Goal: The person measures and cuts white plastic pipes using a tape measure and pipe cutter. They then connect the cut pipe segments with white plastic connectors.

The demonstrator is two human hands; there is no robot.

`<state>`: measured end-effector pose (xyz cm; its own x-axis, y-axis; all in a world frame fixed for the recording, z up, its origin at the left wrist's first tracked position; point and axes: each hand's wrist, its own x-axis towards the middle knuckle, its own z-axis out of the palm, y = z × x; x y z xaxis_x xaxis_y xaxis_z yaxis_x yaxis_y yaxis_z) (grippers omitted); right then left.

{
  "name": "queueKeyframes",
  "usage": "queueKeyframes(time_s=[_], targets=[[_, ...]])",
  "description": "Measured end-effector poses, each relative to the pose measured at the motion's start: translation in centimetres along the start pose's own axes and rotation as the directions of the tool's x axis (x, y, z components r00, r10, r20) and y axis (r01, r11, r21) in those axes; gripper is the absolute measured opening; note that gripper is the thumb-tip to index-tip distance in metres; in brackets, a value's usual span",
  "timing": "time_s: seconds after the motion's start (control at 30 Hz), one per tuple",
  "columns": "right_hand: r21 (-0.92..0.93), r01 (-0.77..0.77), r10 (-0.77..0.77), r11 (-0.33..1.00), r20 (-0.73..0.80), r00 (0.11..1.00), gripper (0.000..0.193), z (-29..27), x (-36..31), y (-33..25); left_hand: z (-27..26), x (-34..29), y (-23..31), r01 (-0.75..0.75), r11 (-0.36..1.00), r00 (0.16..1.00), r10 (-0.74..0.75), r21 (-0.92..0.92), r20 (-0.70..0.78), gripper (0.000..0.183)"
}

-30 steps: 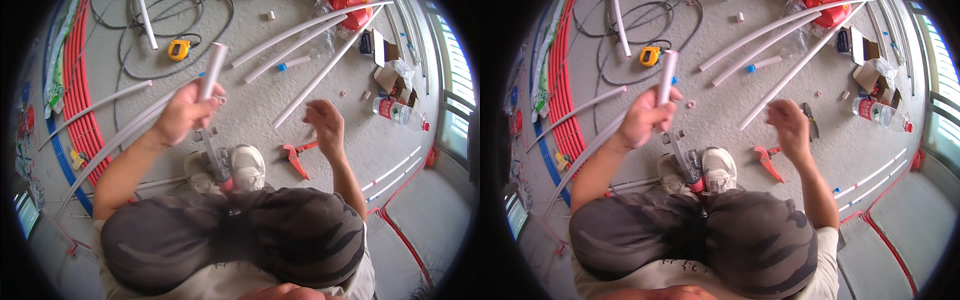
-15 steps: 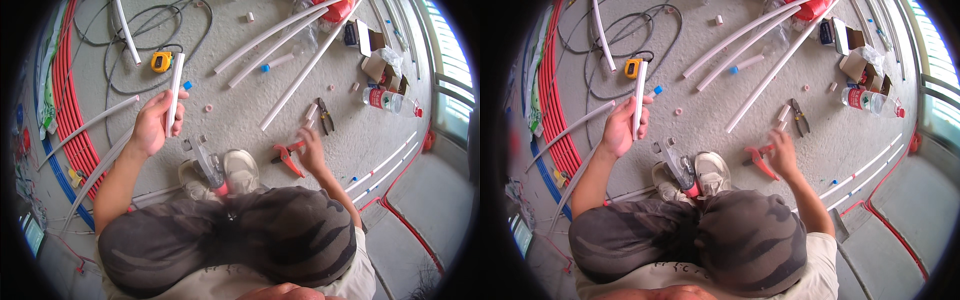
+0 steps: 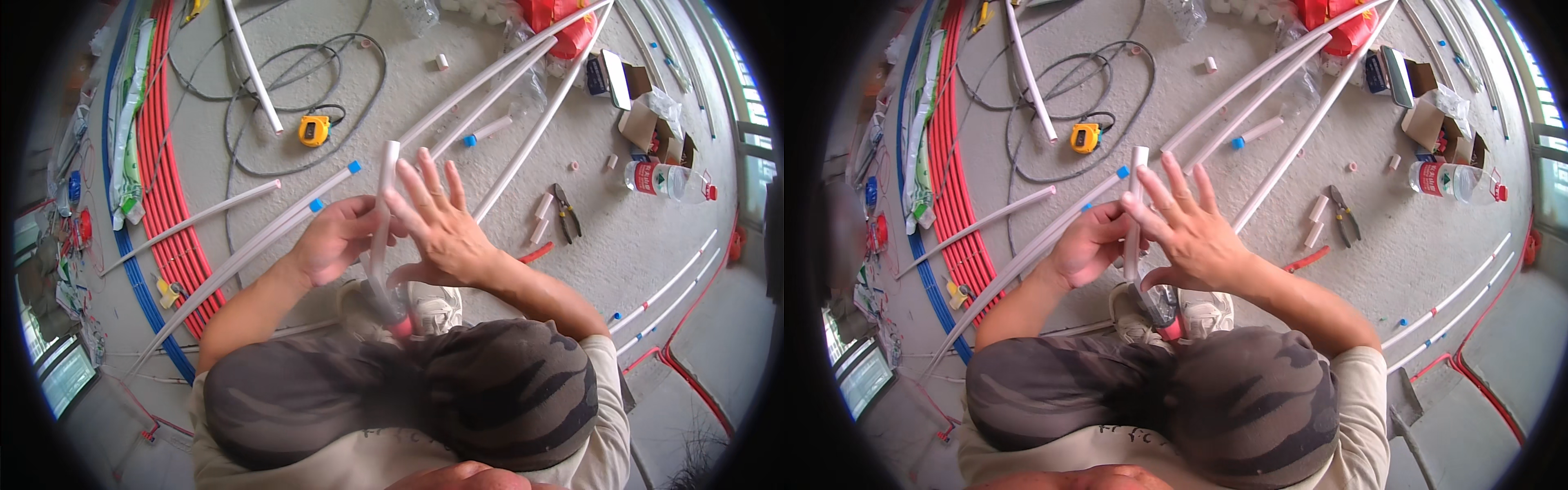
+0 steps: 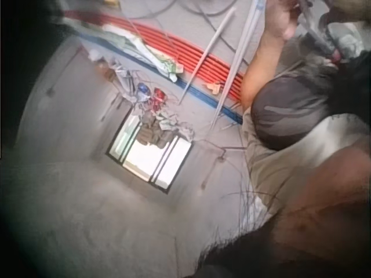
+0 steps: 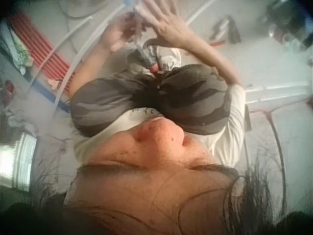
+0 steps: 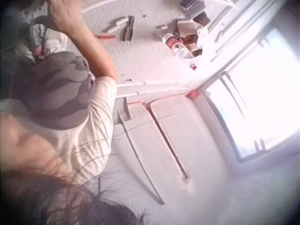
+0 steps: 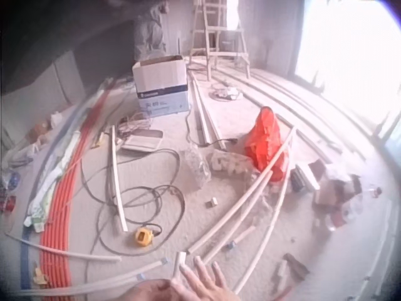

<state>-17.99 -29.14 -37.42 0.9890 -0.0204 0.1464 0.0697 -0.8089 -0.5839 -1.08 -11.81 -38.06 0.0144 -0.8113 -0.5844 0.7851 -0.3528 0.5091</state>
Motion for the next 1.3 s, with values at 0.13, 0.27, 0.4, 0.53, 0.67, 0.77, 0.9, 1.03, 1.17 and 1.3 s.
queueKeyframes(time_s=[0.13,0.27,0.4,0.53,0.67,0.77,0.9,1.03,1.17,1.3], targets=[[0.083,0.012,-0.014,0.997,0.03,0.999,0.146,1.1,2.2,-0.3,-0.2,-0.6,0.1,-0.015,1.0,1.0,0.015,0.002,0.018,0.035],[0.091,0.014,-0.021,0.996,0.077,0.997,0.151,1.7,3.4,-0.5,-0.4,-1.4,0.1,-0.024,0.998,1.0,0.025,-0.063,0.006,0.033],[0.15,-0.012,0.009,0.989,0.017,1.0,0.141,1.8,3.7,-0.4,-4.8,1.1,0.6,-0.112,0.985,0.982,0.13,0.129,-0.138,0.038],[0.283,-0.045,0.097,0.958,-0.175,0.98,0.114,2.1,2.6,-0.7,-9.3,6.1,5.2,0.144,0.329,0.652,0.678,0.933,-0.34,0.062],[0.396,-0.151,0.244,0.906,-0.196,0.95,0.077,2.8,1.2,-0.8,-12.5,10.5,6.1,0.465,0.017,0.655,0.666,0.885,-0.357,0.076],[0.411,-0.211,0.281,0.887,-0.119,0.952,0.069,2.7,0.5,-0.5,-12.9,11.1,7.0,0.449,0.119,0.658,0.626,0.885,-0.418,0.072],[0.488,-0.251,0.345,0.836,-0.113,0.932,0.07,3.0,0.3,0.5,-9.8,8.4,7.2,-0.05,0.766,0.754,0.45,0.641,-0.478,0.054],[0.634,-0.195,0.402,0.748,-0.2,0.894,0.084,2.3,2.3,-0.9,-1.0,3.5,3.6,-0.274,0.924,0.909,0.34,0.268,-0.242,0.051],[0.525,-0.153,0.333,0.837,-0.269,0.904,0.086,3.8,3.3,-0.8,2.5,0.7,2.7,-0.235,0.971,0.94,0.24,0.052,-0.243,0.03],[0.415,-0.185,0.301,0.891,-0.235,0.924,0.086,3.6,3.5,-1.5,1.6,0.0,2.3,-0.306,0.896,0.888,0.391,0.323,-0.244,0.023]])
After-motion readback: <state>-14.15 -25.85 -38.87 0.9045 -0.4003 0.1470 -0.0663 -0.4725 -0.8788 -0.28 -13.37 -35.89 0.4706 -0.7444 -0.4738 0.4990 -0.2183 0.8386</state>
